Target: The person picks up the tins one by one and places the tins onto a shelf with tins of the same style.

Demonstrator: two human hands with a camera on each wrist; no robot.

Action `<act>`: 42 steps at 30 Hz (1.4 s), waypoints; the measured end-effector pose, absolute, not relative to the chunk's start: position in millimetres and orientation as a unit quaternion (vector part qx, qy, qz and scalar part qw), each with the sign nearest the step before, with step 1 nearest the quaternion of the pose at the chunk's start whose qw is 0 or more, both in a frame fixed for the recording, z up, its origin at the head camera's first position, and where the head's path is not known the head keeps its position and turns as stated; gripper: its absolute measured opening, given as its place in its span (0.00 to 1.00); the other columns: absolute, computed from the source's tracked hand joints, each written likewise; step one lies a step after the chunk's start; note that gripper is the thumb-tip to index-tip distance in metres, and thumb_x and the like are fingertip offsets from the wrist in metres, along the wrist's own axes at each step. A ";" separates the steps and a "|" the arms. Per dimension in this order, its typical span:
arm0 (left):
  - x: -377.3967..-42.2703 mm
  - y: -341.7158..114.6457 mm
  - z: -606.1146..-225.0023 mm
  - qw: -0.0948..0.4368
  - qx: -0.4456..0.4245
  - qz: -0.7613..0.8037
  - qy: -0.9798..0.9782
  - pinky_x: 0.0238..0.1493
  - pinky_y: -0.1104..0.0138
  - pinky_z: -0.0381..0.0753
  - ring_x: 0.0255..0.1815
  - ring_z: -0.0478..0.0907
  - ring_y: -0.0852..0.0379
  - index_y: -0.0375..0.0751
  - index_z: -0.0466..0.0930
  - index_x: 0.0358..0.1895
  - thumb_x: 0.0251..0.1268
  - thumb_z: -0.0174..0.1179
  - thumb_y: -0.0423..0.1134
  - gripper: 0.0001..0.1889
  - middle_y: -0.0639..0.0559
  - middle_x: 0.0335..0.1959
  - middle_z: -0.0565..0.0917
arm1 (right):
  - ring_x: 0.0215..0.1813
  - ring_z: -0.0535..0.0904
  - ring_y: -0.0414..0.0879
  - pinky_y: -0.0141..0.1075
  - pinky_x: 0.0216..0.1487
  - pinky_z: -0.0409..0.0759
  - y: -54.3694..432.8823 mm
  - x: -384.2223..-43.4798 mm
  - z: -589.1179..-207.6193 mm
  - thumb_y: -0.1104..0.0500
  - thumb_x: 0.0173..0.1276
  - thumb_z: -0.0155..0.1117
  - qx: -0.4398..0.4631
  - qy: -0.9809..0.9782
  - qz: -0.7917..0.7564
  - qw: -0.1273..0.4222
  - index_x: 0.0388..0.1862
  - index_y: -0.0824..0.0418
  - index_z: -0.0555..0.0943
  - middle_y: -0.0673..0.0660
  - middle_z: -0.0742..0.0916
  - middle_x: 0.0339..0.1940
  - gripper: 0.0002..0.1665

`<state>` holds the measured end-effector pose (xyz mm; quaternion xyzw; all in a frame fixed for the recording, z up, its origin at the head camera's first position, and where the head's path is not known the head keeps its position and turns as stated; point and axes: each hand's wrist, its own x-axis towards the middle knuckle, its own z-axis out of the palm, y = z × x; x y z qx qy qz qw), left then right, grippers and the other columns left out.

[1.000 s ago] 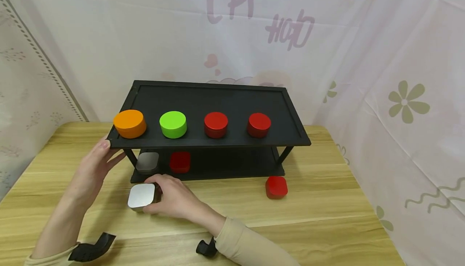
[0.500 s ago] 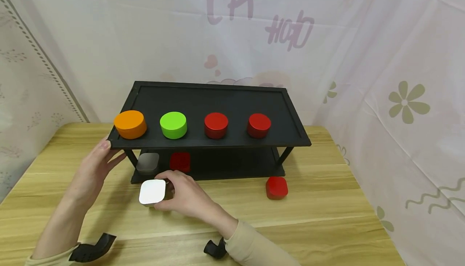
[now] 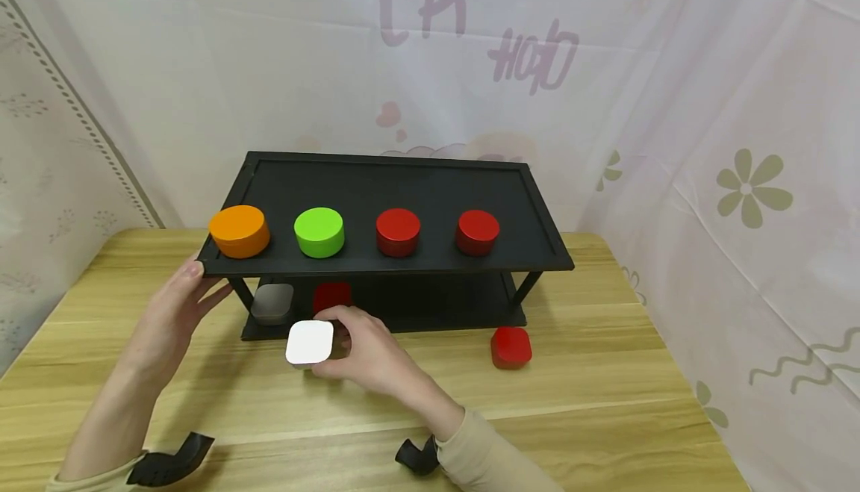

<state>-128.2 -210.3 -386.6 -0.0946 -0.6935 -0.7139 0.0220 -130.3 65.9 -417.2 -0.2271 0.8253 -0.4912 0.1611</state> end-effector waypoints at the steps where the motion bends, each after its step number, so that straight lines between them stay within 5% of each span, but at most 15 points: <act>1: -128.2 -210.3 -386.7 0.022 -0.095 -0.714 -0.694 0.65 0.81 0.73 0.75 0.63 0.64 0.51 0.60 0.81 0.87 0.37 0.47 0.26 0.57 0.80 0.63 | 0.52 0.81 0.41 0.35 0.58 0.87 68.0 -130.8 -416.8 0.62 0.57 0.81 -0.225 0.825 -0.494 0.159 0.64 0.50 0.79 0.50 0.84 0.58 0.36; 12: -128.2 -210.6 -386.8 0.023 -0.094 -0.715 -0.692 0.64 0.81 0.73 0.75 0.63 0.65 0.50 0.60 0.81 0.86 0.38 0.47 0.26 0.57 0.79 0.64 | 0.54 0.82 0.50 0.52 0.59 0.87 91.5 -136.4 -408.4 0.66 0.57 0.80 -0.210 0.819 -0.518 0.129 0.64 0.55 0.79 0.54 0.84 0.60 0.36; 42: -127.2 -209.8 -386.9 0.024 -0.090 -0.720 -0.688 0.64 0.80 0.73 0.74 0.65 0.66 0.49 0.61 0.81 0.86 0.38 0.46 0.26 0.58 0.78 0.66 | 0.61 0.81 0.55 0.48 0.63 0.86 151.9 -162.2 -413.4 0.62 0.67 0.73 -0.182 0.855 -0.469 0.129 0.74 0.58 0.72 0.61 0.80 0.66 0.37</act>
